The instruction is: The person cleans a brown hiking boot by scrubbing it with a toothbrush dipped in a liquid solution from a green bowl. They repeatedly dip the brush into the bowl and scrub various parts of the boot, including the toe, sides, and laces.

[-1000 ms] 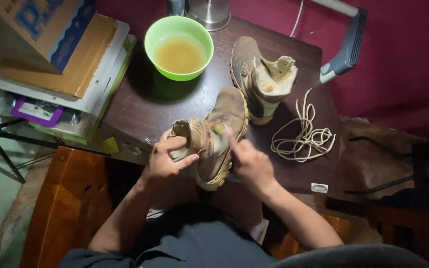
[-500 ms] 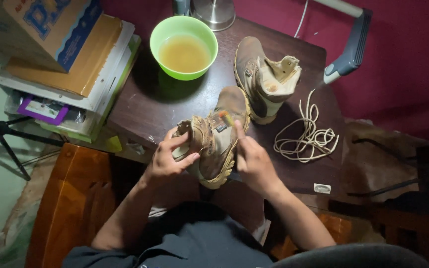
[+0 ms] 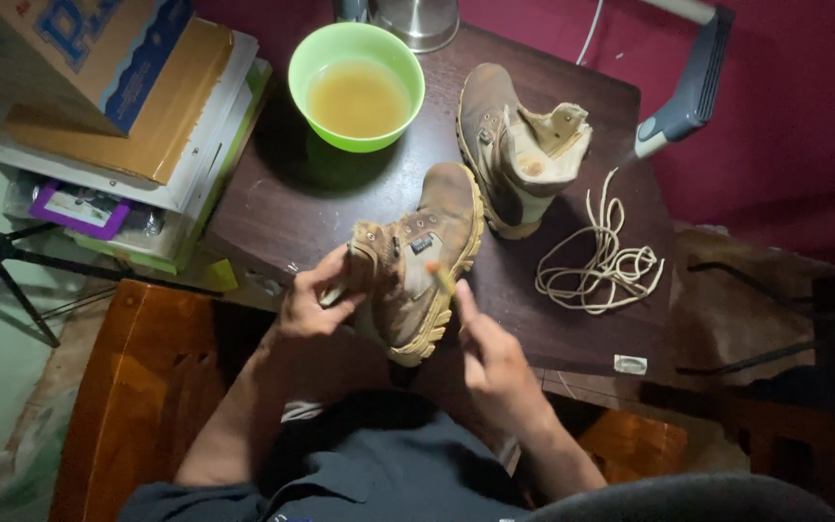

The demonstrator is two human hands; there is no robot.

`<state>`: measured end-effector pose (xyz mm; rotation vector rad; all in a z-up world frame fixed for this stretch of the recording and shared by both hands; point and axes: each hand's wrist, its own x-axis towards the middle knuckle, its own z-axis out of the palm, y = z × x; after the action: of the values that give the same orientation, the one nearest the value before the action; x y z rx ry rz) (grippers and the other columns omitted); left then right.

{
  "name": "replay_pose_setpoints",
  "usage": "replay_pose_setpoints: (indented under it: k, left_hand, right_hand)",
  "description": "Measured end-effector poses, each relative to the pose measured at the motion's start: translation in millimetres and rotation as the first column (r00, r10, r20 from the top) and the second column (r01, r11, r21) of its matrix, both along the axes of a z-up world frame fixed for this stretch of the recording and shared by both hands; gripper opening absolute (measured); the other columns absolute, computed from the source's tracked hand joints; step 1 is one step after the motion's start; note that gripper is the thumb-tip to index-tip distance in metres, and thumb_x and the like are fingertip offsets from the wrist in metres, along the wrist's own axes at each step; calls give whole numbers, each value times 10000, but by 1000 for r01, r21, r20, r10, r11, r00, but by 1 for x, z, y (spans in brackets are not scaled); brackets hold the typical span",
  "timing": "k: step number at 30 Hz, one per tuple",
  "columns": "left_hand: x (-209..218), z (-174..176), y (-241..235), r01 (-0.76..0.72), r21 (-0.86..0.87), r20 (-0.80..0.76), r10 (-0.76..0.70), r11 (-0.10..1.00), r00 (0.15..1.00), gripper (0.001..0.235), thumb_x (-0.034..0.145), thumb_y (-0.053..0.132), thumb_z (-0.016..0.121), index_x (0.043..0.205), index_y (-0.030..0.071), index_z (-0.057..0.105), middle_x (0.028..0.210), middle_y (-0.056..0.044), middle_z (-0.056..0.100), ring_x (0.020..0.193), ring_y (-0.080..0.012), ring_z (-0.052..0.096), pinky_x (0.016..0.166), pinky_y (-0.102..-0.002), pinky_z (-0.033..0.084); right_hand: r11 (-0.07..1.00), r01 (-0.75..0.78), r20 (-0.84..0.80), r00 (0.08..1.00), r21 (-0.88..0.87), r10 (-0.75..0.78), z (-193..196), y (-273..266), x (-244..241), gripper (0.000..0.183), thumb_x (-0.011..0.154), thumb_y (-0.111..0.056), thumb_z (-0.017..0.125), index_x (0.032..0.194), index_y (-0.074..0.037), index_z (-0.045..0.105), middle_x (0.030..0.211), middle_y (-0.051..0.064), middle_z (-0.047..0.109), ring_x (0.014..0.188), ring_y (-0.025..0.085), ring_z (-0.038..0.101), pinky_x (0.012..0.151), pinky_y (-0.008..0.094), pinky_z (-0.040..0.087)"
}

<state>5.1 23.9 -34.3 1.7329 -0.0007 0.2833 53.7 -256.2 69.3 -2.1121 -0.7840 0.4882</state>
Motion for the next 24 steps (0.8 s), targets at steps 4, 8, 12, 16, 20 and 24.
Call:
replay_pose_setpoints:
  k: [4, 8, 12, 16, 20, 24]
  left_hand:
    - [2, -35, 10, -93, -239, 92, 117, 967, 989, 559, 723, -61, 874, 1250, 8, 701, 1135, -121, 728, 1048, -131, 624, 923, -335, 533]
    - [-5, -56, 19, -110, -379, 48, 139, 919, 989, 446, 722, -100, 868, 1138, 4, 743, 975, -109, 782, 902, -127, 694, 795, -315, 596]
    - [-3, -44, 15, -83, -396, 115, 139, 915, 984, 347, 736, -111, 856, 1047, -14, 737, 948, -118, 770, 904, -135, 677, 777, -322, 593]
    - [-1, -37, 14, -44, -406, 160, 118, 913, 980, 360, 723, -141, 852, 1048, -39, 733, 949, -144, 768, 910, -150, 680, 793, -323, 595]
    - [1, -65, 21, -46, -449, 138, 119, 893, 983, 363, 732, -156, 839, 1062, -39, 743, 982, -178, 781, 916, -174, 703, 808, -349, 609]
    - [5, -57, 24, 57, -435, 244, 57, 899, 968, 240, 765, -170, 807, 951, -41, 725, 870, -165, 722, 864, -182, 661, 788, -357, 583]
  right_hand:
    - [996, 50, 181, 981, 72, -63, 1, 11, 17, 701, 909, 52, 446, 1592, -79, 357, 823, 150, 593, 769, 325, 641, 753, 437, 539]
    - [998, 5, 195, 981, 55, -16, 2, 39, 24, 721, 908, 50, 478, 1601, -82, 330, 829, 154, 601, 780, 348, 643, 751, 454, 533]
    - [998, -48, 180, 983, 39, 40, 16, 65, 22, 690, 937, 24, 460, 1603, -83, 314, 898, 189, 633, 839, 390, 655, 757, 478, 539]
    - [992, -115, 208, 970, -48, 123, 13, 70, 18, 768, 896, 26, 482, 1622, -97, 262, 910, 188, 625, 855, 403, 657, 743, 498, 552]
    - [975, -137, 133, 978, -173, 161, 25, 54, 3, 751, 912, -14, 455, 1624, -164, 270, 901, 159, 641, 825, 399, 679, 682, 506, 558]
    - [987, -104, 59, 992, -122, 112, 14, 39, 8, 734, 902, 12, 477, 1604, -163, 348, 844, 156, 656, 802, 381, 686, 727, 469, 559]
